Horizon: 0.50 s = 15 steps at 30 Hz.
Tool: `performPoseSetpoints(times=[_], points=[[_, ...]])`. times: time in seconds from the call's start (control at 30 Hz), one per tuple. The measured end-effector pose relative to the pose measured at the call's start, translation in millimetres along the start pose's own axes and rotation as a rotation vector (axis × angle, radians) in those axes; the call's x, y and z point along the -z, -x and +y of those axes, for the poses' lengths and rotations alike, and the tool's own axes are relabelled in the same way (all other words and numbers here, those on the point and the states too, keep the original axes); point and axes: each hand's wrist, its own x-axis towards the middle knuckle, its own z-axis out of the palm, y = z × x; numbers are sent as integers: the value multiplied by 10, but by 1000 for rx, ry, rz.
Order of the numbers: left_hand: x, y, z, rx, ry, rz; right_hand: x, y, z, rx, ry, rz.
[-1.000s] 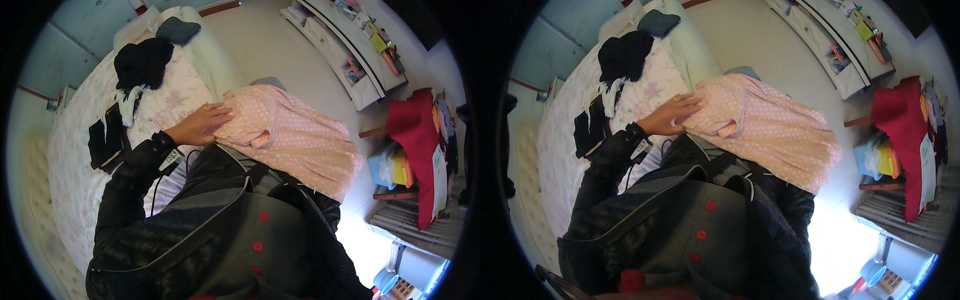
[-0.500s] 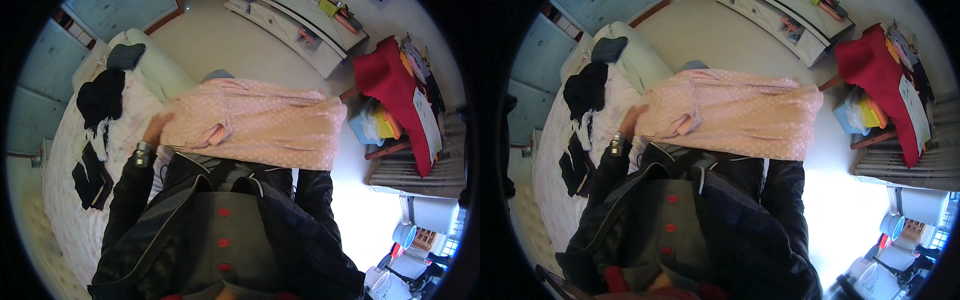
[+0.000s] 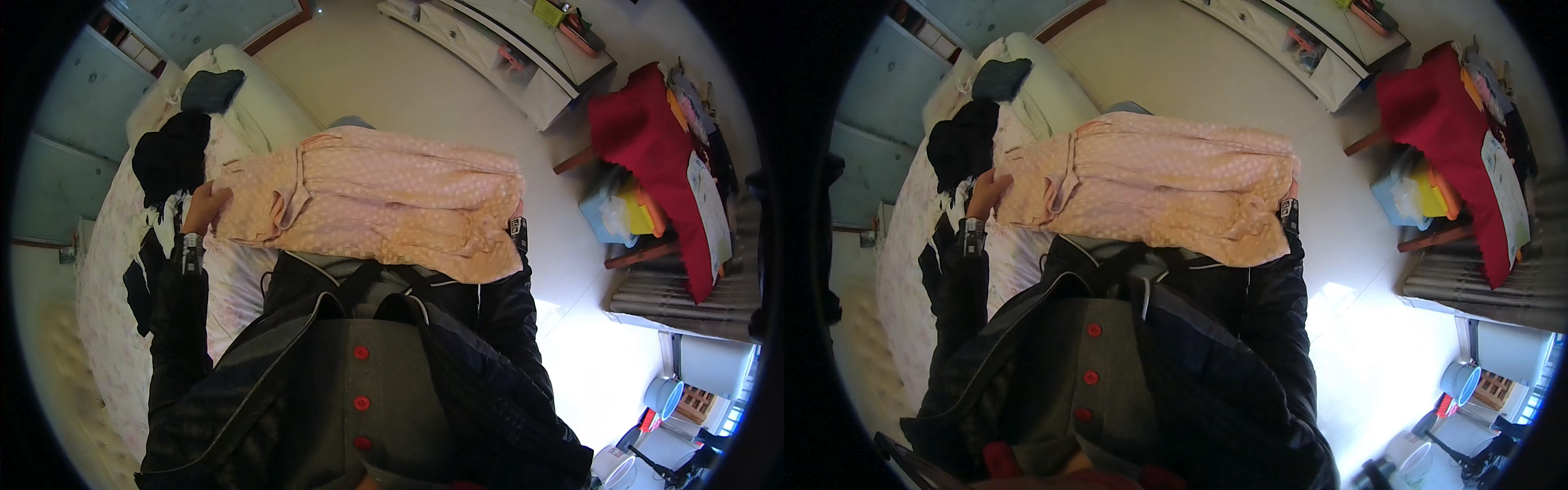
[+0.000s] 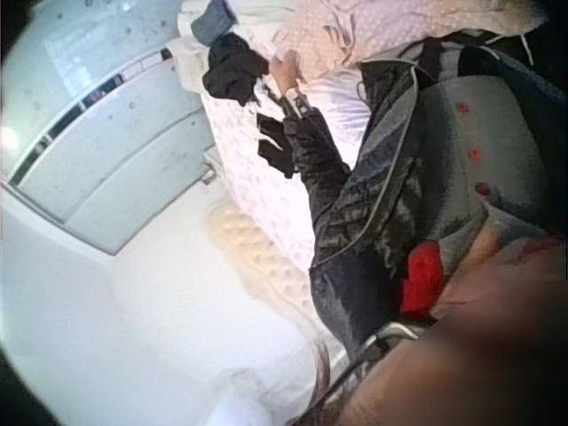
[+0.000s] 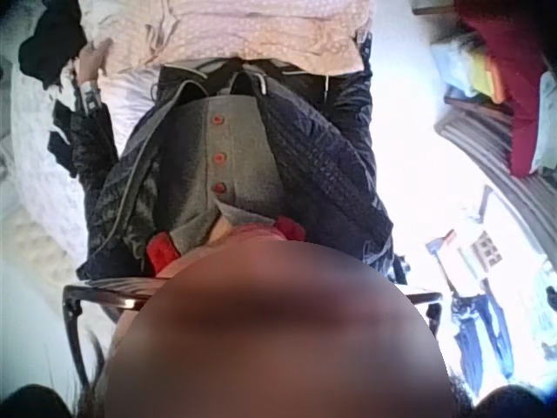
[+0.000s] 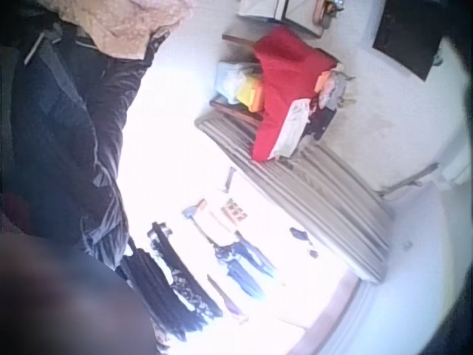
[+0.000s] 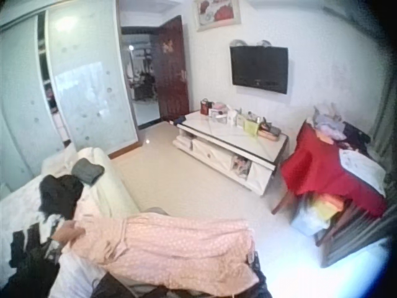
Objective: The person folds several garments on a bed, including a dark grey item, a black patterned item, a pink polka-dotted item, and a black long-sleeved top. Each item is smoothed, folded into a compact rectangle, and placed on the bed.
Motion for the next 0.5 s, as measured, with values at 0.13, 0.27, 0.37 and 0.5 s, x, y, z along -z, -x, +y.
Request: performPoseSetpoints(times=[0.13,0.27,0.37,0.5], points=[[-196,-144,400,-544,-605,252,40,-138,-30,-32,2,-32],[-819,-269,1286,-926,-482,28,-12,-226,-150,-162,39,-66],[-1500,-372,1858,-1029,-541,-242,34,-248,-232,-254,138,-114],[-2304,-653,2245,-1041,-713,-438,151,-309,-278,-152,399,26]])
